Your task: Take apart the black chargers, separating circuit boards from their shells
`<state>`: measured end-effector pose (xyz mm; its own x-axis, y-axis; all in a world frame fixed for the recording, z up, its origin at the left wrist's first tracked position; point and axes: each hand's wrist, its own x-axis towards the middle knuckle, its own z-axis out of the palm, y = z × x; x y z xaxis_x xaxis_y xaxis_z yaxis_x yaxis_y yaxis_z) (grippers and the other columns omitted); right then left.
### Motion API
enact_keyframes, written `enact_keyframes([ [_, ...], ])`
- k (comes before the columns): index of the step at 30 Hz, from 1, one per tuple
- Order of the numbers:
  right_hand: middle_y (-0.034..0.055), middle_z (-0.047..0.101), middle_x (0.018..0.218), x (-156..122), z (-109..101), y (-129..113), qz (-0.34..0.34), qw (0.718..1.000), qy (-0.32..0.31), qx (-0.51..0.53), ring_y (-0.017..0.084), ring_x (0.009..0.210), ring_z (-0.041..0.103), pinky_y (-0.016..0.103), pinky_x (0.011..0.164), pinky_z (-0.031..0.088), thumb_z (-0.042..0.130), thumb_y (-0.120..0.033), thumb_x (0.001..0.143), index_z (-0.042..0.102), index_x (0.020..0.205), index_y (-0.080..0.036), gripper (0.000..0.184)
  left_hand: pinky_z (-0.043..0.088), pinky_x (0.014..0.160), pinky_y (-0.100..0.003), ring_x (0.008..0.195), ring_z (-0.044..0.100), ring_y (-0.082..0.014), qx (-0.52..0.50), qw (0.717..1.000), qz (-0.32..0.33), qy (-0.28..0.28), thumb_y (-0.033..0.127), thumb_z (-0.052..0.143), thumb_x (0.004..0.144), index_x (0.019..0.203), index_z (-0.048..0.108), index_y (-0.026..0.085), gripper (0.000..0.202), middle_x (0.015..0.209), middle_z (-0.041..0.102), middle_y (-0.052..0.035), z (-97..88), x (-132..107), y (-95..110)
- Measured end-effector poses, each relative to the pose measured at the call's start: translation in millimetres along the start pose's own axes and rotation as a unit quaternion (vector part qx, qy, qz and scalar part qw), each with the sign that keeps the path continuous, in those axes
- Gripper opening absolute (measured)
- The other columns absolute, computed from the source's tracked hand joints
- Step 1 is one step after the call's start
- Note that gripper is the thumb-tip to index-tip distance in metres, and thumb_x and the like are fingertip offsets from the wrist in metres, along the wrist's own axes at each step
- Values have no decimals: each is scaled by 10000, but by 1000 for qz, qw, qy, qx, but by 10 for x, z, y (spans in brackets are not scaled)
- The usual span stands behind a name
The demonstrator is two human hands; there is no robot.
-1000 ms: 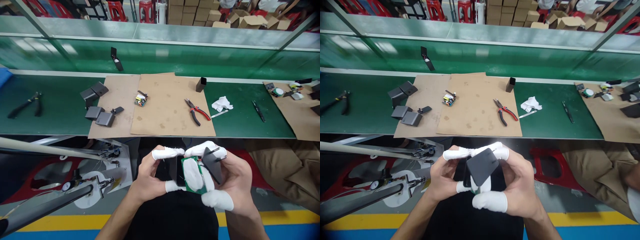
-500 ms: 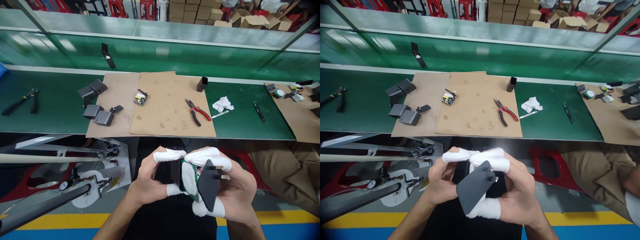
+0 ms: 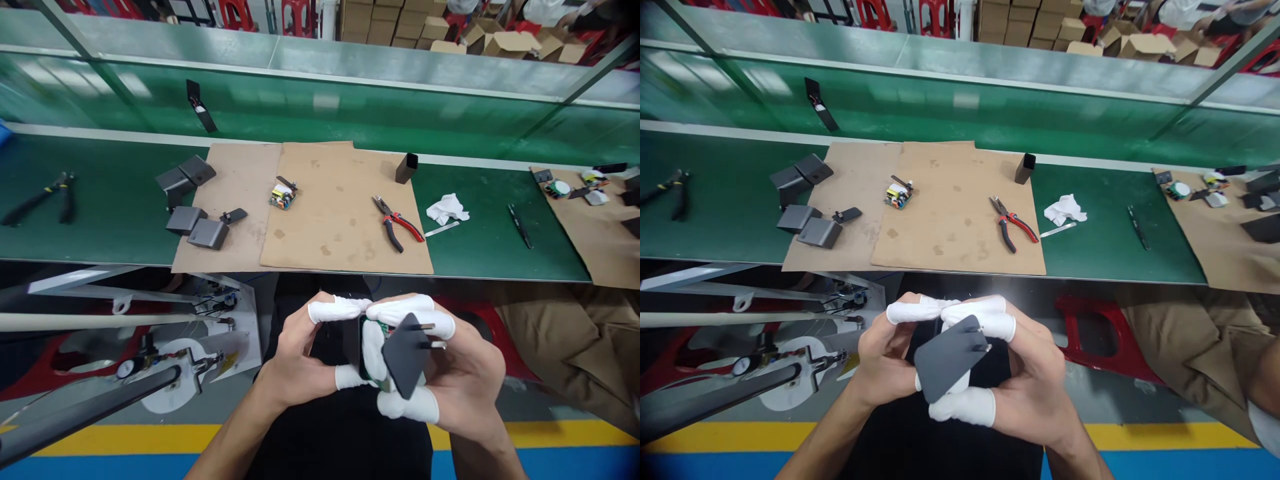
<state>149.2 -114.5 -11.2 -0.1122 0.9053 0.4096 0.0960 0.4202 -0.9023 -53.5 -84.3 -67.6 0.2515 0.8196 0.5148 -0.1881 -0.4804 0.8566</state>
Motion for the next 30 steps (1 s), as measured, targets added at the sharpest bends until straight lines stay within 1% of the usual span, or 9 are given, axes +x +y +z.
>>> enact_keyframes([
  [2, 118, 791, 1111, -14, -1, 5, 17, 1000, 3, -7, 334, 924, 779, 510, 757, 683, 1021, -360, 702, 751, 1273, -261, 639, 644, 871, -382, 1059, 764, -281, 0, 1000, 5, 4, 299, 1034, 669, 1365, 697, 218, 777, 1242, 780, -161, 12, 7, 0],
  [7, 142, 791, 1165, -9, -22, -1, -7, 1000, -9, -5, 320, 934, 771, 480, 756, 685, 1009, -343, 728, 749, 1308, -241, 644, 631, 883, -364, 1039, 751, -255, -4, 1000, 13, 4, 304, 1033, 674, 1369, 701, 215, 775, 1220, 783, -147, 16, 13, -13],
  [10, 137, 783, 1155, -6, -30, 1, -2, 1000, -21, 3, 305, 924, 767, 480, 782, 685, 984, -330, 768, 748, 1324, -234, 612, 624, 889, -354, 1047, 745, -250, -9, 1000, 9, 5, 302, 1032, 676, 1361, 704, 219, 763, 1213, 780, -137, 14, 11, -15],
  [14, 121, 778, 1122, -24, -24, 23, -2, 1000, -6, 8, 285, 877, 754, 454, 735, 669, 1017, -334, 717, 739, 1340, -233, 689, 619, 873, -341, 1041, 743, -244, -21, 1000, 1, 3, 291, 1038, 667, 1352, 702, 212, 767, 1209, 774, -132, 27, 10, -10],
  [20, 107, 792, 1061, -28, 7, 37, 40, 998, -2, 41, 312, 874, 778, 492, 740, 682, 984, -356, 762, 763, 1275, -249, 568, 617, 846, -345, 986, 732, -226, -12, 1000, 0, 12, 355, 1040, 661, 1337, 697, 217, 771, 1160, 770, -112, 46, 3, -2],
  [23, 101, 797, 1038, -37, 17, 36, 52, 998, 5, 39, 316, 875, 781, 493, 740, 684, 997, -355, 743, 769, 1261, -246, 577, 617, 838, -337, 989, 727, -223, -14, 1000, -7, 10, 347, 1040, 661, 1322, 700, 211, 756, 1157, 766, -110, 42, -6, 1],
  [27, 98, 793, 1039, -57, 22, 39, 58, 997, 14, 45, 303, 880, 771, 474, 749, 678, 1002, -341, 739, 767, 1287, -238, 605, 618, 852, -345, 1006, 729, -231, -20, 1000, -10, 3, 311, 1036, 670, 1338, 692, 206, 759, 1172, 760, -116, 41, -16, -1],
  [30, 84, 782, 1049, -56, 24, 41, 60, 997, 18, 55, 274, 891, 753, 425, 752, 663, 1003, -273, 737, 767, 1295, -235, 607, 615, 856, -343, 996, 723, -227, -24, 1000, -16, 2, 305, 1043, 655, 1351, 689, 199, 788, 1151, 754, -113, 44, -24, -9],
])
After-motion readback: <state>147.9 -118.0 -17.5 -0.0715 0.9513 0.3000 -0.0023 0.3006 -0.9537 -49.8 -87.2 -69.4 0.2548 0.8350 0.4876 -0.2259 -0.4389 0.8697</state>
